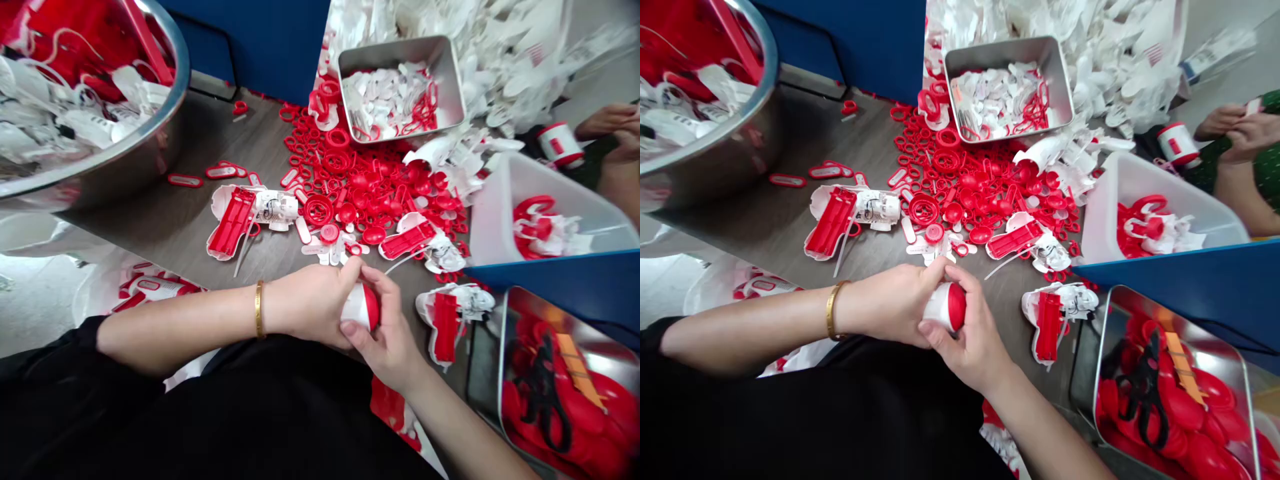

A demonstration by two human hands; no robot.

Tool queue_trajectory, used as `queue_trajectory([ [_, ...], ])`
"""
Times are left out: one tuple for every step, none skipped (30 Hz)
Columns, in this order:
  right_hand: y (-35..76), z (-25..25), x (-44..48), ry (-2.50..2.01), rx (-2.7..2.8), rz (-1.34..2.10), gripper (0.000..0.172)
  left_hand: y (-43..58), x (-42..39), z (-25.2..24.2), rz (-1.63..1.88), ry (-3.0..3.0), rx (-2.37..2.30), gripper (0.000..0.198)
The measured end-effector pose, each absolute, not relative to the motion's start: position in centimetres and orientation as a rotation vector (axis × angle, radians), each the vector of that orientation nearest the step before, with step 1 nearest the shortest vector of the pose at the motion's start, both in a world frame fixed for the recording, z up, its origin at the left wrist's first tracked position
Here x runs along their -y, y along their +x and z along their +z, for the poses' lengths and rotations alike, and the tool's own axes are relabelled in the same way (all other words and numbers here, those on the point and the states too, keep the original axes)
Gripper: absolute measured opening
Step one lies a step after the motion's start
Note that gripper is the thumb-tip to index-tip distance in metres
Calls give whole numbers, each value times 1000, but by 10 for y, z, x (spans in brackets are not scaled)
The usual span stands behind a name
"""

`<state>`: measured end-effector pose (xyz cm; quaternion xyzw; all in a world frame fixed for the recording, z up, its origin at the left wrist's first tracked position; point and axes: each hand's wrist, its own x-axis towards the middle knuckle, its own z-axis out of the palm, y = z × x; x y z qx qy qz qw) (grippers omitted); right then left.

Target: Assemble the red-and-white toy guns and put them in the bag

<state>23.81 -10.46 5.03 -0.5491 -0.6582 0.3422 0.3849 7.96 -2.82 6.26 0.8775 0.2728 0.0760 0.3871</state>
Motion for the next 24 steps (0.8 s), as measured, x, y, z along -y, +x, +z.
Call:
queue_trajectory([
  [239, 48, 108, -1398, 1733, 848, 59, 76, 28, 64, 198, 2200, -686, 68],
  [239, 46, 112, -1382, 1763, 813, 61, 70, 30, 65, 217, 2178, -655, 72],
  [238, 43, 115, -1346, 1774, 769, 61, 64, 32, 66, 247, 2169, -623, 78],
  [237, 41, 118, -1304, 1769, 730, 61, 57, 36, 66, 279, 2172, -626, 82],
  [236, 39, 122, -1277, 1746, 704, 60, 49, 40, 67, 298, 2181, -673, 83],
  [235, 37, 125, -1275, 1702, 697, 60, 42, 43, 66, 294, 2189, -748, 78],
  [236, 35, 128, -1301, 1644, 719, 60, 35, 46, 66, 274, 2192, -826, 69],
  [237, 33, 131, -1339, 1591, 778, 60, 29, 47, 65, 244, 2190, -877, 60],
  [240, 31, 132, -1377, 1549, 866, 60, 24, 48, 64, 210, 2184, -885, 54],
  [244, 30, 133, -1409, 1522, 956, 61, 21, 46, 63, 174, 2176, -857, 52],
  [248, 30, 132, -1429, 1522, 1033, 62, 19, 44, 61, 140, 2167, -818, 51],
  [252, 30, 129, -1447, 1553, 1090, 62, 19, 40, 59, 110, 2159, -797, 51],
  [256, 31, 123, -1474, 1609, 1125, 61, 19, 35, 56, 83, 2156, -796, 50],
  [260, 33, 114, -1514, 1675, 1145, 57, 21, 30, 53, 58, 2159, -803, 48],
  [263, 35, 102, -1565, 1738, 1162, 53, 24, 26, 50, 38, 2172, -814, 44],
  [265, 38, 86, -1617, 1788, 1185, 48, 27, 21, 48, 29, 2194, -828, 42],
  [267, 42, 67, -1673, 1820, 1181, 46, 31, 18, 46, 31, 2223, -841, 42],
  [270, 45, 45, -1753, 1844, 1100, 44, 36, 15, 45, 45, 2256, -854, 43],
  [272, 48, 20, -1838, 1856, 971, 41, 40, 13, 45, 65, 2288, -864, 46],
  [275, 50, -6, -1929, 1881, 759, 38, 43, 12, 45, 82, 2314, -874, 52],
  [278, 51, -32, -2065, 1924, 467, 35, 46, 12, 47, 87, 2335, -878, 60],
  [282, 51, -55, -2136, 1920, 363, 33, 48, 13, 48, 74, 2347, -875, 69],
  [286, 50, -74, -2184, 1926, 311, 31, 49, 14, 50, 46, 2347, -870, 76],
  [291, 48, -89, -2220, 1938, 280, 29, 49, 15, 52, 12, 2343, -870, 82],
])
